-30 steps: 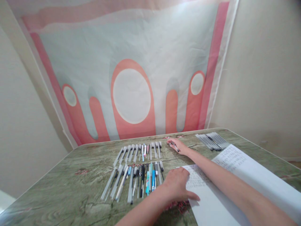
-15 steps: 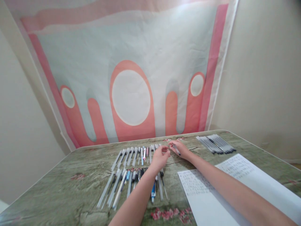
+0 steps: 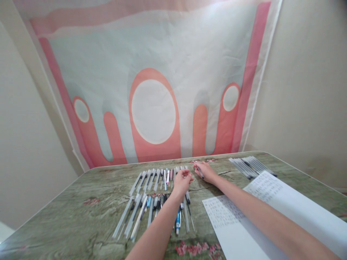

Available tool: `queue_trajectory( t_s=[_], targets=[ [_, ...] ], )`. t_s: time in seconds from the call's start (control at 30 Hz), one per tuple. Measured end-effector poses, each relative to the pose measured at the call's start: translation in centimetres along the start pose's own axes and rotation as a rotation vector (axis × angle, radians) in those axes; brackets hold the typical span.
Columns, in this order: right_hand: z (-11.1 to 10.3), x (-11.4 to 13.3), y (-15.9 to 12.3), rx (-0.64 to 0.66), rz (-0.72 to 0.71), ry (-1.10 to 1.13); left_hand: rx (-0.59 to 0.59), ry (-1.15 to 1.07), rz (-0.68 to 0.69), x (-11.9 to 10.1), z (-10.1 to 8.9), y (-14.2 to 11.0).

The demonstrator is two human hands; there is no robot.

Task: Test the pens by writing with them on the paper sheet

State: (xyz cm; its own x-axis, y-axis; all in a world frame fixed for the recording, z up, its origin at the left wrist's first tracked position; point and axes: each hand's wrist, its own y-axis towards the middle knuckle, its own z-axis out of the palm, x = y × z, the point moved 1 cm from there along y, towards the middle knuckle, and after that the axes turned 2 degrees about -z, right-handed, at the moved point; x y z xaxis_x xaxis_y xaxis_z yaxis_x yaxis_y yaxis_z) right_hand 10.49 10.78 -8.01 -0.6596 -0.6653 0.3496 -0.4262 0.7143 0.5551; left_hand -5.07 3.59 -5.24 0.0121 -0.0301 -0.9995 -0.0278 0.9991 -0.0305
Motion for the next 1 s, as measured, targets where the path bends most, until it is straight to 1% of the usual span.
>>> queue_trajectory(
  t_s=[0.13,0.27,0.33,0.47,0.53,0.63,0.77,0.9,1.0],
  targets=[
    [0.3,0.1,0.1,-0.007,0.005,-0.024,0.001,0.012,0.018,-0.1,0.0,-0.1],
    [-0.8,0.7,-0.3,-0.007,-0.009,-0.014,0.006,0.015,0.010,-0.1,0.1,-0.2],
    [-1.7,1.4,-0.8,-0.018,-0.022,0.033,0.030,0.005,-0.016,-0.1,0.3,-0.3],
    [-3.0,3.3,-2.2,-0.079,-0.016,0.224,0.101,-0.012,-0.085,-0.2,0.9,-1.0],
    [-2.9,4.1,-2.8,-0.122,0.027,0.266,0.140,-0.011,-0.101,-0.3,1.2,-1.4],
    [-2.2,4.5,-3.6,-0.197,0.072,0.254,0.175,0.001,-0.099,-0.4,1.5,-1.8],
    [-1.6,4.7,-4.3,-0.257,0.039,0.213,0.176,0.024,-0.100,-0.2,1.6,-1.9],
    [-1.9,5.2,-4.7,-0.275,0.009,0.205,0.180,-0.002,-0.119,-0.1,1.6,-1.9],
    [-2.1,5.5,-4.8,-0.320,0.009,0.211,0.195,-0.050,-0.133,0.0,1.7,-1.9]
  ],
)
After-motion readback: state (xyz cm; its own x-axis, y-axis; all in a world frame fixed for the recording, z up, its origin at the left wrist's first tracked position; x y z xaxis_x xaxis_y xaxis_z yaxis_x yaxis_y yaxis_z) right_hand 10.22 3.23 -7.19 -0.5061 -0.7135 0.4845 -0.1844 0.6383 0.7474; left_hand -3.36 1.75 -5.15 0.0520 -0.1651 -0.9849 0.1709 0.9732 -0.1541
